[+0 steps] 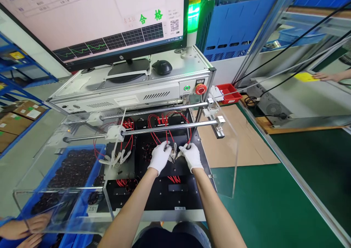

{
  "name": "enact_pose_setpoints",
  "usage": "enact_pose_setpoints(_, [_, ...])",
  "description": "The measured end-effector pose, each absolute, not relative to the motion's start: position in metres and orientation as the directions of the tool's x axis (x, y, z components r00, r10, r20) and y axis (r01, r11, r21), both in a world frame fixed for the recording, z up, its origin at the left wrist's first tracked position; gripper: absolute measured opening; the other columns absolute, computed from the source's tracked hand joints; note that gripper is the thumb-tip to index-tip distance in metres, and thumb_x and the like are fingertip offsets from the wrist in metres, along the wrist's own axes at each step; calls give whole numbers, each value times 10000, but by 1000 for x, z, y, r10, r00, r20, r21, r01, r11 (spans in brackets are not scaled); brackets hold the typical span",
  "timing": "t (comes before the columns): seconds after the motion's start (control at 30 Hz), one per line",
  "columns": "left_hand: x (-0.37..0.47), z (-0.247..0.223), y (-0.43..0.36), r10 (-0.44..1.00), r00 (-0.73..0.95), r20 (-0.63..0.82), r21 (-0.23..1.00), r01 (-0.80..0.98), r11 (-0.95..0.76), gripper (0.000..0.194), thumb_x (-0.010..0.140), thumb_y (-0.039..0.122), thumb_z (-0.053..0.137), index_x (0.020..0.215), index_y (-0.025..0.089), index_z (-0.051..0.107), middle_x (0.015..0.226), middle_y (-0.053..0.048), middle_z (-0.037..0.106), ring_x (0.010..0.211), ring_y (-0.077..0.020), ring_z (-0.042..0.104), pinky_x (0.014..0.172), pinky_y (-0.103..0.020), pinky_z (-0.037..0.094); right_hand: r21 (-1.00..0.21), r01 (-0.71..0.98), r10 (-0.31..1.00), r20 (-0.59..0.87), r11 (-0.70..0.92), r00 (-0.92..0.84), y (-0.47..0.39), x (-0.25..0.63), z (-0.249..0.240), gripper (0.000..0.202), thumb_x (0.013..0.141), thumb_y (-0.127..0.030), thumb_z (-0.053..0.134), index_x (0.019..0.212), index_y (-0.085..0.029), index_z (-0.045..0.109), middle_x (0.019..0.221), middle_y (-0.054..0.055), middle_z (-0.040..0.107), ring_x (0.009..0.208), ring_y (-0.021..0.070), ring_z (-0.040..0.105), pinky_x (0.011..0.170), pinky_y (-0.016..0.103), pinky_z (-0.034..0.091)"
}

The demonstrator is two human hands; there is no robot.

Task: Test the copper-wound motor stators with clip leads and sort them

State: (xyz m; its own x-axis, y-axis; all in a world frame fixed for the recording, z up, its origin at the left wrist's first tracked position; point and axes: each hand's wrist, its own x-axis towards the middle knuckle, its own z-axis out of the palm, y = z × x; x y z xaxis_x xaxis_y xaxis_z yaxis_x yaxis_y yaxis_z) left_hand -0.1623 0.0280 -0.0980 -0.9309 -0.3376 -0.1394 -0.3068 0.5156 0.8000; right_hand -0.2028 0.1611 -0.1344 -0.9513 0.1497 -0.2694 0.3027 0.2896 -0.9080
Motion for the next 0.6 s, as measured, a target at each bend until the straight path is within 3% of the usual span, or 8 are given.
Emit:
enact_pose_setpoints(0.37, [-163, -97, 30, -340, -932, -123, 768, -307, 562, 282, 771, 248, 522, 1031, 216, 626, 907, -60, 674, 858, -190, 595, 829, -297, 441, -899, 330, 167, -292, 288, -942, 163, -199, -126, 347, 535, -357, 633, 533, -224, 312, 472, -86, 401, 482, 89, 363, 524, 239, 336])
enact_pose_setpoints(0.6, [-162, -88, 34, -300, -947, -118, 634, -305, 710, 322, 803, 268, 481, 1088, 177, 601, 961, -114, 658, 950, -237, 571, 871, -350, 418, -875, 341, 195, -289, 343, -937, 167, -197, -131, 339, 522, -421, 649, 561, -219, 380, 532, -52, 491, 516, 109, 436, 558, 255, 371])
